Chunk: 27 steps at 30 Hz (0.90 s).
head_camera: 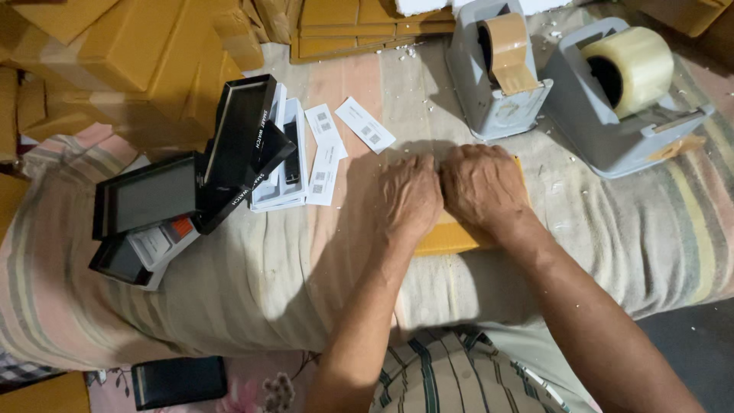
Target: The person folds a small cardboard box and sets it aside. Then they open a white smartwatch box, remove the watch, strap, and charger, and place them into a white tray. They use a tape dispenser to apply clear tape to secure the items in the tray, then close the box and place a label on top.
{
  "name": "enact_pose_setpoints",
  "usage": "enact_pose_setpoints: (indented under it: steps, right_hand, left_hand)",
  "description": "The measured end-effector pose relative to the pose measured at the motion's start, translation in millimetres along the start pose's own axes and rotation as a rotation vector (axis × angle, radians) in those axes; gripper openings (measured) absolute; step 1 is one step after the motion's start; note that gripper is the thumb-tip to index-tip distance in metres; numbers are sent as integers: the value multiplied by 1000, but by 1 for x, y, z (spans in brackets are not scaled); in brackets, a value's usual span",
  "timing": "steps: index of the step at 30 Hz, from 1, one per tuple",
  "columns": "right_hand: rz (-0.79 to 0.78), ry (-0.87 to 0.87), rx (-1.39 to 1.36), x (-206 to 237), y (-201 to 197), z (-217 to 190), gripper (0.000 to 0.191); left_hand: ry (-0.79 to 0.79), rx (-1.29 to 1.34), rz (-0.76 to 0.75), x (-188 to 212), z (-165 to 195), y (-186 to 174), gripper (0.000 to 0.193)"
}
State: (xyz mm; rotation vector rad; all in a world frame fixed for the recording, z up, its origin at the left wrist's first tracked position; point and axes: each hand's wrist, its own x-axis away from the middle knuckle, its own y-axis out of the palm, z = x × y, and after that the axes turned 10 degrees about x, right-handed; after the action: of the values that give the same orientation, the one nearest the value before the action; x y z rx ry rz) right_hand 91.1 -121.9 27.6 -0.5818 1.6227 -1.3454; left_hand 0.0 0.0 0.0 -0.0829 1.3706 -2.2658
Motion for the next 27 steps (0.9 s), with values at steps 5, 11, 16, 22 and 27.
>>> enact_pose_setpoints:
  steps: [5, 11, 16, 22, 27]
  right_hand:
    - [-57, 171, 174, -5, -28, -15, 39]
    - [78, -78, -36, -4, -35, -13, 26]
    - [1, 66, 101, 0, -33, -14, 33]
    - [21, 35, 199, 15, -28, -16, 54]
    - [32, 80, 23, 34, -20, 6, 66]
  left_hand:
    - [-186, 6, 49, 3, 30, -33, 44]
    - [-3, -19, 143, 7, 25, -41, 37]
    - [-127, -19, 65, 5, 29, -38, 42]
    - [-128, 60, 92, 37, 38, -35, 54]
    - [-92, 229, 65, 53, 14, -31, 59]
